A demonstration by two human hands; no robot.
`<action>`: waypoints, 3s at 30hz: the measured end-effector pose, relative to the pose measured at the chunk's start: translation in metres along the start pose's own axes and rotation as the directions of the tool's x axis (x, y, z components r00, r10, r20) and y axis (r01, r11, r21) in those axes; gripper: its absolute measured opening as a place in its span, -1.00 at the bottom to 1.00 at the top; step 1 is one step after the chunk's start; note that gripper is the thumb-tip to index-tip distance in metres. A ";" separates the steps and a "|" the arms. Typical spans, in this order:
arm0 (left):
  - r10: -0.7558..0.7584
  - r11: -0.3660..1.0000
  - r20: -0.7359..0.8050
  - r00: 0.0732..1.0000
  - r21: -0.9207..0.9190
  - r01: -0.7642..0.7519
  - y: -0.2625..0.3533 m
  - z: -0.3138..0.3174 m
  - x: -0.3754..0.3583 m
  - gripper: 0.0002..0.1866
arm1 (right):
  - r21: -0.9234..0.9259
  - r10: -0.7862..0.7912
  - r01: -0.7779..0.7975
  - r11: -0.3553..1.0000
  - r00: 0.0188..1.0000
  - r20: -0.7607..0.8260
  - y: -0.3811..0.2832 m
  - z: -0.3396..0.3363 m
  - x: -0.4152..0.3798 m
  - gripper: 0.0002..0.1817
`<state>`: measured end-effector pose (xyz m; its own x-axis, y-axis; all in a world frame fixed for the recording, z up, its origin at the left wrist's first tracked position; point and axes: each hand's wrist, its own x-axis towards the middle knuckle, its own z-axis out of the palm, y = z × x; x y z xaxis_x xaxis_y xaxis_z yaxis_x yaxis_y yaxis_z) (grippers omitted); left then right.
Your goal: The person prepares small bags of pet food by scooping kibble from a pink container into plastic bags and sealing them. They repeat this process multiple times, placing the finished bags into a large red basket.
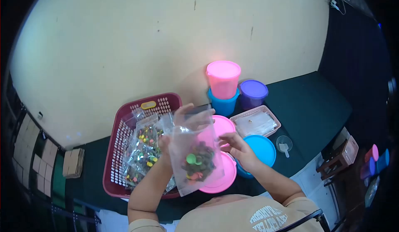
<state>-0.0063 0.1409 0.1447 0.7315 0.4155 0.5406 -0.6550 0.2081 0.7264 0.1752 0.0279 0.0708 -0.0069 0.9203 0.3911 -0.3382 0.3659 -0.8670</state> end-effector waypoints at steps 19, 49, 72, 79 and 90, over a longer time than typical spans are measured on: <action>0.212 0.701 -0.339 0.917 0.706 0.099 -0.046 -0.016 -0.054 -0.88 | -0.190 -0.008 -0.053 0.980 0.952 -0.307 0.006 0.016 -0.008 -0.77; 0.067 0.677 -0.215 0.974 0.727 0.114 -0.054 -0.020 -0.056 -0.87 | -0.134 -0.037 -0.009 0.991 0.942 -0.335 0.014 0.030 -0.010 -0.83; 0.147 0.610 -0.318 0.937 0.774 0.168 -0.071 -0.013 -0.063 -0.94 | -0.241 -0.034 -0.055 0.969 0.936 -0.352 0.024 0.036 -0.007 -0.85; 0.235 0.514 -0.251 0.939 0.852 0.099 -0.072 -0.013 -0.062 -0.88 | -0.263 -0.046 -0.048 0.964 0.940 -0.339 0.026 0.038 -0.004 -0.84; 0.319 0.316 -0.205 0.925 0.943 0.100 -0.069 -0.016 -0.057 -0.92 | -0.184 0.001 -0.072 0.980 0.934 -0.358 0.037 0.026 0.005 -0.92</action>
<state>-0.0056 0.1176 0.0570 0.4288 0.6327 0.6448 0.0446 -0.7278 0.6844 0.1383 0.0424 0.0487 0.3303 0.9092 0.2536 -0.1582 0.3182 -0.9347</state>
